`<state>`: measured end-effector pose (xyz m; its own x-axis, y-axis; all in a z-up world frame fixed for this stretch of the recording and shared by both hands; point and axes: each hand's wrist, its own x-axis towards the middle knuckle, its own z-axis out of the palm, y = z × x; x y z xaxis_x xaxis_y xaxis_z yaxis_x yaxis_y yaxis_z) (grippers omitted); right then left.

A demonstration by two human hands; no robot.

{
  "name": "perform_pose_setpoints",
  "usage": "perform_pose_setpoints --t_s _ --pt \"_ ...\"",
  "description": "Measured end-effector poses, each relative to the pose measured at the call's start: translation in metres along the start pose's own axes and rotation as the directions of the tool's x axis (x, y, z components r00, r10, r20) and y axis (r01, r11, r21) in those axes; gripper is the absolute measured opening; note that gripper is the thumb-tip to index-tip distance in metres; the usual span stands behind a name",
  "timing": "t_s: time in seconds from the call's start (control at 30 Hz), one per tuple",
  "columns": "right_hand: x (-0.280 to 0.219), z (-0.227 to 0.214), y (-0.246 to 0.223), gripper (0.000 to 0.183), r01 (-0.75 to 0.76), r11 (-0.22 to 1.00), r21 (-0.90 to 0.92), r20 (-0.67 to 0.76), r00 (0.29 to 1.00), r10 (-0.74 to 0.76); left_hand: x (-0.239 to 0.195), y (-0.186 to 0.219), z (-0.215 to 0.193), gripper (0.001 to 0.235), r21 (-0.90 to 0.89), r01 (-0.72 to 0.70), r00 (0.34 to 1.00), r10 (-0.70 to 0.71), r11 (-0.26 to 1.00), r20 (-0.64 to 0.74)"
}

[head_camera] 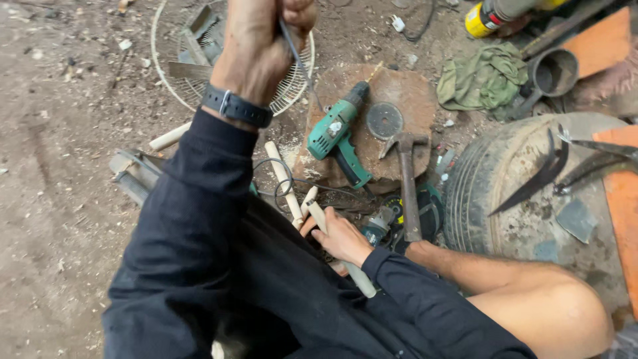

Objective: The person inserts a metal blade into a wooden handle, secures it with a metal ring and hammer, and drills a hole through the handle. The person then inserts a metal rod into the drilled hole to complete the assembly.

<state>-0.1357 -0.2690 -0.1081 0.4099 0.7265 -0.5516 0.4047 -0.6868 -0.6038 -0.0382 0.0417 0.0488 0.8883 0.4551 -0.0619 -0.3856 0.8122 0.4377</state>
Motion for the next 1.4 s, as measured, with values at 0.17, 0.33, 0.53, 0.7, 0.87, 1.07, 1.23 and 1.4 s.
perform_pose_setpoints --t_s 0.17,0.33,0.53,0.7,0.87,1.07,1.23,1.4 --pt "0.001 -0.006 0.011 0.043 -0.078 0.995 0.055 0.05 0.996 0.075 -0.024 -0.013 0.011 0.046 0.479 -0.013 0.999 0.032 0.878 -0.031" --pt "-0.004 -0.007 0.015 0.044 0.025 1.0 -0.007 0.034 0.999 -0.025 -0.04 -0.001 0.017 0.036 0.563 -0.053 0.997 0.074 0.825 -0.014" --pt "0.012 -0.034 0.005 0.044 0.071 0.874 -0.481 -0.37 0.887 -0.276 -0.059 0.01 0.003 0.039 0.578 0.041 0.999 -0.022 0.815 -0.041" --pt "0.074 -0.068 0.006 0.079 -0.017 0.96 -0.28 -0.598 0.785 -0.161 -0.065 0.012 -0.003 0.04 0.62 0.015 0.999 -0.045 0.784 0.031" --pt "0.103 -0.072 0.007 0.064 -0.107 0.979 -0.176 -0.549 0.836 -0.007 -0.07 0.02 -0.001 0.033 0.546 0.049 0.996 -0.083 0.836 0.038" --pt "0.085 -0.03 -0.013 0.061 0.031 0.946 -0.322 -0.541 0.814 -0.211 -0.072 0.024 0.008 0.023 0.529 0.088 0.996 -0.067 0.844 -0.059" --pt "0.067 0.033 -0.043 0.051 0.124 0.84 -0.528 -0.411 0.828 -0.38 -0.078 0.027 0.01 0.022 0.582 -0.013 0.997 -0.032 0.813 0.068" --pt "0.061 0.077 -0.05 0.038 0.177 0.814 -0.554 -0.356 0.833 -0.424 -0.081 0.024 0.008 0.025 0.441 0.107 0.993 -0.121 0.891 0.005"
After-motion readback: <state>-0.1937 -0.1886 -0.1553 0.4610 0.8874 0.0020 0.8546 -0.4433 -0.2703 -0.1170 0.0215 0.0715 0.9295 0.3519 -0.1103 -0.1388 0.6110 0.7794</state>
